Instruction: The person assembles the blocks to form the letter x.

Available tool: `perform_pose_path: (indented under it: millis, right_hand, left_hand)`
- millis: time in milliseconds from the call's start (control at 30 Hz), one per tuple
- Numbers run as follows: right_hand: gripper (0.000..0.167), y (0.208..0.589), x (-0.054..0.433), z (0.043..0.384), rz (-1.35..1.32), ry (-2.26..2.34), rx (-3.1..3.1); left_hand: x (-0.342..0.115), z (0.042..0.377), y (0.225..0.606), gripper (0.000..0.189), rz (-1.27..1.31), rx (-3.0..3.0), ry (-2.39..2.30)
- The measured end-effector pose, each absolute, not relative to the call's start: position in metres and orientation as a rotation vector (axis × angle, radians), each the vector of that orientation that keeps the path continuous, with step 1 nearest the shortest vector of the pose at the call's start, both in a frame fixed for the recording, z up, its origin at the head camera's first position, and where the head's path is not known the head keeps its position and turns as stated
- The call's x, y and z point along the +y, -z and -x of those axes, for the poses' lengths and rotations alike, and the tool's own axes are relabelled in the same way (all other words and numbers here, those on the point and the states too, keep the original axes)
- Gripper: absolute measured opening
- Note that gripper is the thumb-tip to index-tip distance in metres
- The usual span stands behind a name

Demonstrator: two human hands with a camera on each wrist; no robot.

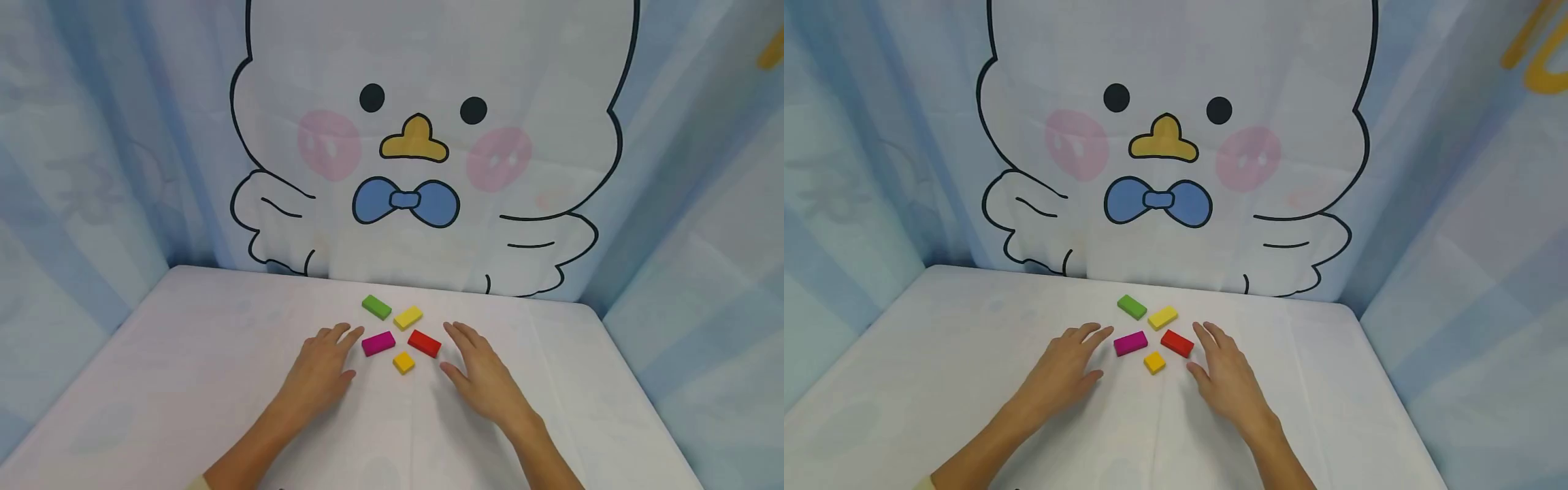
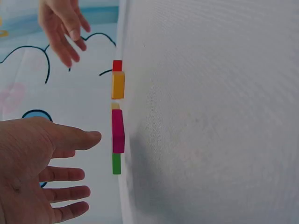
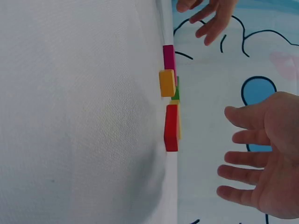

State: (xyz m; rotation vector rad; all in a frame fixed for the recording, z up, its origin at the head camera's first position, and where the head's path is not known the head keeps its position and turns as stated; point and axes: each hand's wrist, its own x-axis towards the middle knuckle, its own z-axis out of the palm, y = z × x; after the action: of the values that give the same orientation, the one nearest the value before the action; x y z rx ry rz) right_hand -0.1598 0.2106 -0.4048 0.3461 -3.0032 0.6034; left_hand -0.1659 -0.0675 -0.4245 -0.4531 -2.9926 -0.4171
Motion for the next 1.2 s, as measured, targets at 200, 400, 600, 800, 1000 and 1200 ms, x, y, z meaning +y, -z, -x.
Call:
perform_pose_path:
  millis: [200, 400, 600, 800, 1000, 1200]
  right_hand:
    - [0.056, 0.404, 0.205, 0.166, -0.300, -0.674, -2.976]
    - [0.048, 0.407, 0.204, 0.175, -0.260, -0.729, -2.966]
    - [0.044, 0.409, 0.204, 0.191, -0.267, -0.790, -2.982]
    - [0.042, 0.415, 0.205, 0.210, -0.252, -0.877, -3.025]
    - [0.039, 0.419, 0.203, 0.222, -0.273, -0.925, -3.056]
    - [0.036, 0.424, 0.200, 0.228, -0.245, -0.970, -3.078]
  left_hand:
    - [-0.054, 0.171, 0.420, 0.071, 0.493, -3.062, 0.559]
    - [-0.041, 0.177, 0.418, 0.063, 0.536, -3.117, 0.718]
    - [-0.031, 0.187, 0.418, 0.056, 0.684, -3.088, 0.973]
    - [-0.025, 0.197, 0.422, 0.053, 0.772, -3.061, 1.041]
    - [-0.017, 0.207, 0.430, 0.048, 0.772, -3.056, 1.093]
    - [-0.008, 0.212, 0.435, 0.045, 0.781, -3.075, 1.112]
